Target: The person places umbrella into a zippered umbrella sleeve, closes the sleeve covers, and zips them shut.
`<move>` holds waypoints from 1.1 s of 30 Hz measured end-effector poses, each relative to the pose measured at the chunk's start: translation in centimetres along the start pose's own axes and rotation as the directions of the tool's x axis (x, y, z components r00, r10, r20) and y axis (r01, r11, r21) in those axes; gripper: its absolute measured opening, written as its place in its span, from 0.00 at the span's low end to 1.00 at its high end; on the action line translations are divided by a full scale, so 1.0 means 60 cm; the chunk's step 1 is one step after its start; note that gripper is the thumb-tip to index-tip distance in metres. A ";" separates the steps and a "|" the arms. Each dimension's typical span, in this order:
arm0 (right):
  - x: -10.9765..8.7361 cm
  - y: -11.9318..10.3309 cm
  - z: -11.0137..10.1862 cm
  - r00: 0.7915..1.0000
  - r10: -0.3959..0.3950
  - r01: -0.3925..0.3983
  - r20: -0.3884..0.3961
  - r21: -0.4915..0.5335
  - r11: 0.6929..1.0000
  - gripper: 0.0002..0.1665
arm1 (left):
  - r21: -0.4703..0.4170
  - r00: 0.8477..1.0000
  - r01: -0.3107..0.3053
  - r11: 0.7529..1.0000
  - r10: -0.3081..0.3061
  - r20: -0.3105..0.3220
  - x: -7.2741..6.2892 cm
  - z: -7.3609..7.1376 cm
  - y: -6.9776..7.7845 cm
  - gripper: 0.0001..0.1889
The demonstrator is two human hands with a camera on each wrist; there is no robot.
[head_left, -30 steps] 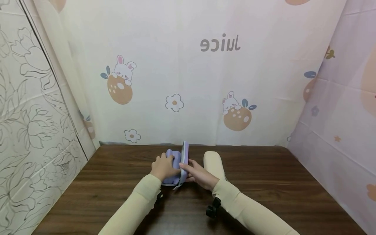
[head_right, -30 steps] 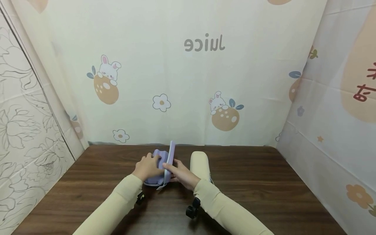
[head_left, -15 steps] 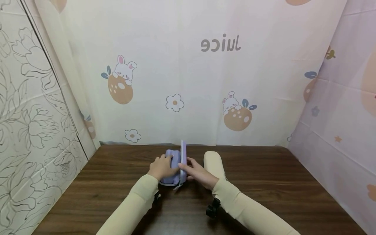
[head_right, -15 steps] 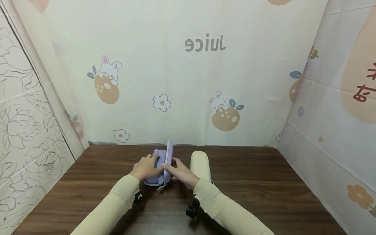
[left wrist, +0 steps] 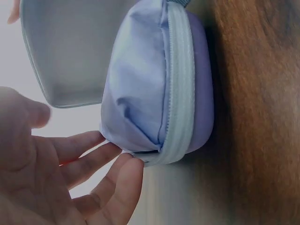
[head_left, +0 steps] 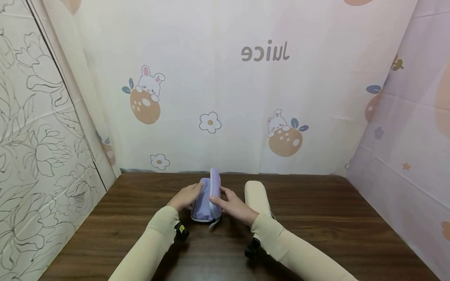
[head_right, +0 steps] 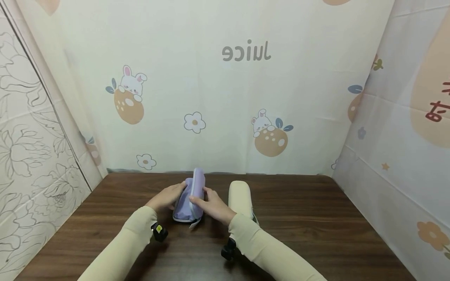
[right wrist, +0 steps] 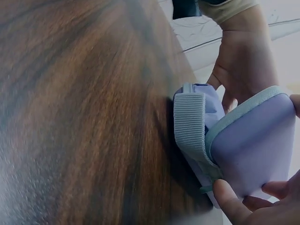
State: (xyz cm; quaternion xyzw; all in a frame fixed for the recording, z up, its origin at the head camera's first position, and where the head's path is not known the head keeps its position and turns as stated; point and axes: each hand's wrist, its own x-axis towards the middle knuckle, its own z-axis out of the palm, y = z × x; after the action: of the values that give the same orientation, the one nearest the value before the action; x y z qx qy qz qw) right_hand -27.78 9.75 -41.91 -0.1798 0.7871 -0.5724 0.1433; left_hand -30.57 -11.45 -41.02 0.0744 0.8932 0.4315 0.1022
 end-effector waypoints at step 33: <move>0.010 0.006 0.021 0.998 -0.050 0.064 0.044 -0.426 0.903 0.48 | -0.058 0.998 0.022 0.998 -0.020 0.051 -0.010 -0.010 -0.036 0.38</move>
State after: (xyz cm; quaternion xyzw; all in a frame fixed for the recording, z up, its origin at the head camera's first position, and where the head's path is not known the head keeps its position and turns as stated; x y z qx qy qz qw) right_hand -27.79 8.51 -42.64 -0.2390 0.8853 -0.3872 0.0963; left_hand -30.21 -13.36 -42.31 0.0729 0.8781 0.4543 0.1314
